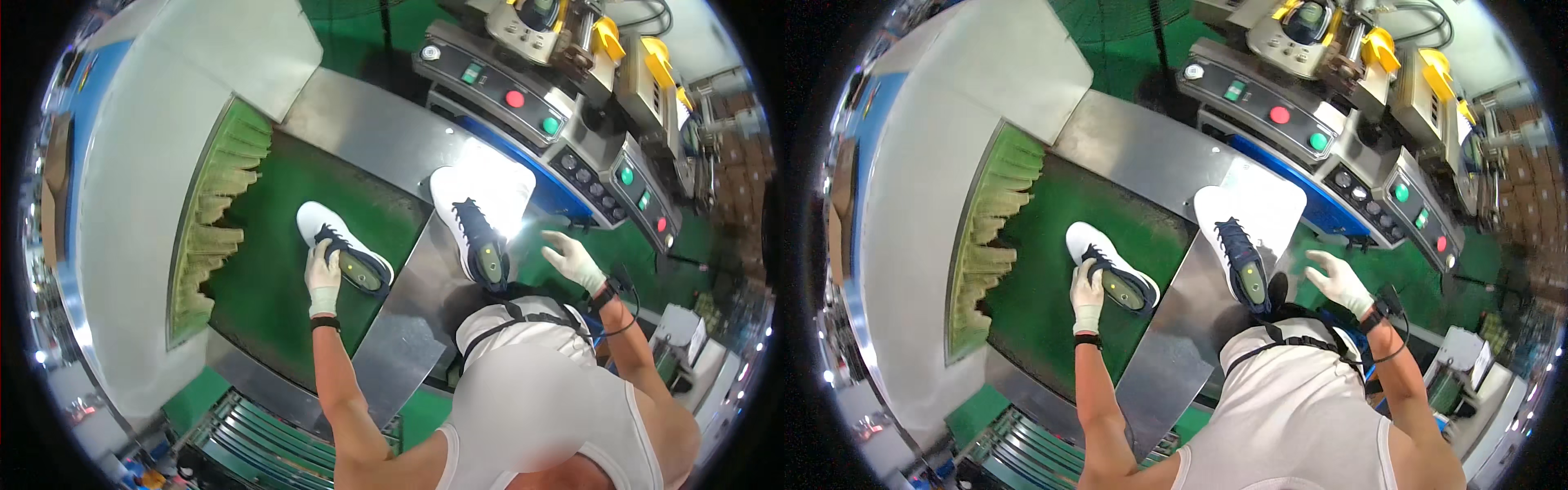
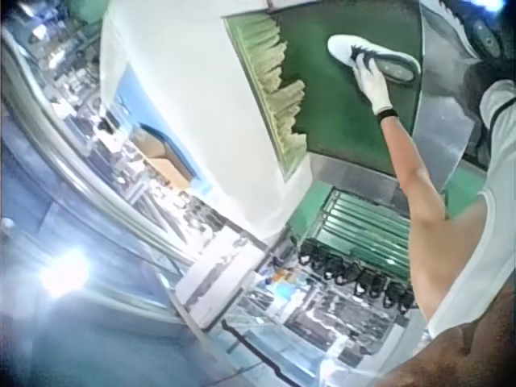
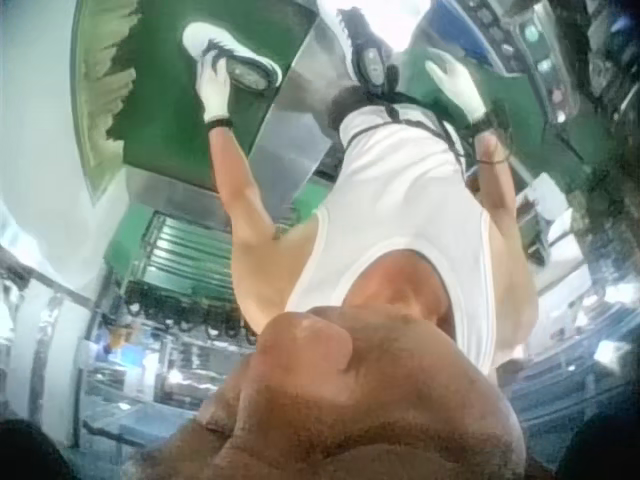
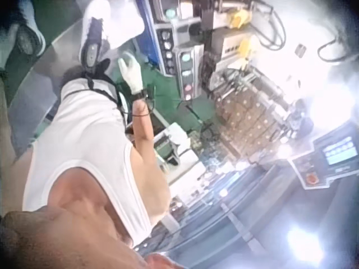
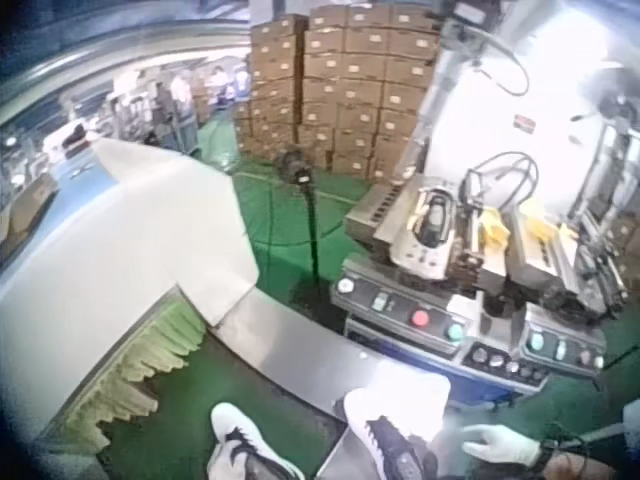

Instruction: Operate a shoe-lasting machine to shape and heat sneakers.

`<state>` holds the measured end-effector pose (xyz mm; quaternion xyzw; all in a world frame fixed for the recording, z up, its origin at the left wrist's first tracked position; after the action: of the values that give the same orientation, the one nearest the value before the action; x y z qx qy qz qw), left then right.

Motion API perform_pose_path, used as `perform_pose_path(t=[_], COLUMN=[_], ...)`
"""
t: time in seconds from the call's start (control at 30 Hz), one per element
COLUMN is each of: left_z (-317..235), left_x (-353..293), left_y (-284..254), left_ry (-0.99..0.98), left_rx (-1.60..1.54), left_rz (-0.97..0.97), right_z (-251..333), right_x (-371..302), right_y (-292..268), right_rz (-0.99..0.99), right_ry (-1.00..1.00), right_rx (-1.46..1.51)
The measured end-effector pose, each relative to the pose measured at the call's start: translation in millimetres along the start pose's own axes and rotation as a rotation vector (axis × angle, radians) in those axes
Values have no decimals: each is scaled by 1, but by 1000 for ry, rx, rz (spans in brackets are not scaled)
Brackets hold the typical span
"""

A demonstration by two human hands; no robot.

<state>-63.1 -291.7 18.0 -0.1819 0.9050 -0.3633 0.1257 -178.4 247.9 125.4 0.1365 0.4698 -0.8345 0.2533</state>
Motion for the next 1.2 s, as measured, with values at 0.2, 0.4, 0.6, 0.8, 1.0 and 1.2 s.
perform_pose_path(t=[0.2, 0.4, 0.6, 0.8, 1.0, 1.2], left_z=[-15, -117, -265, -362, -547, -639], left_x=[-8, -46, -57, -20, 60, 225], left_y=[8, -5, -5, 24, 42, 77], left_ry=[-75, 50, 325, 514, 903, 709], left_rx=[-138, -157, -281, -388, -123, -215], left_rz=[-103, -278, -263, -56, 536, 511], right_z=[87, 157, 218, 175, 64, -40], right_x=[7, 32, 42, 38, 60, 48], right_y=[7, 60, 36, -48, -117, -202], right_rz=[74, 209, -34, 62, 403, 265], right_ry=[-290, -533, -603, -495, -300, -251], right_rx=[95, 98, 4, 114, 756, 1224])
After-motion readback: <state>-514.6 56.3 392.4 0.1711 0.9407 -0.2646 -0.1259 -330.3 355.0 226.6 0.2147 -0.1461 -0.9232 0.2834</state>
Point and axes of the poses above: each hand's wrist, its own x-axis towards the middle knuckle, its own y-axis out of the palm, z = x × y, the point moved 2 cm from there along x, towards the middle knuckle, and after that the axes turned 12 degrees about -x, right-handed, at the moved point
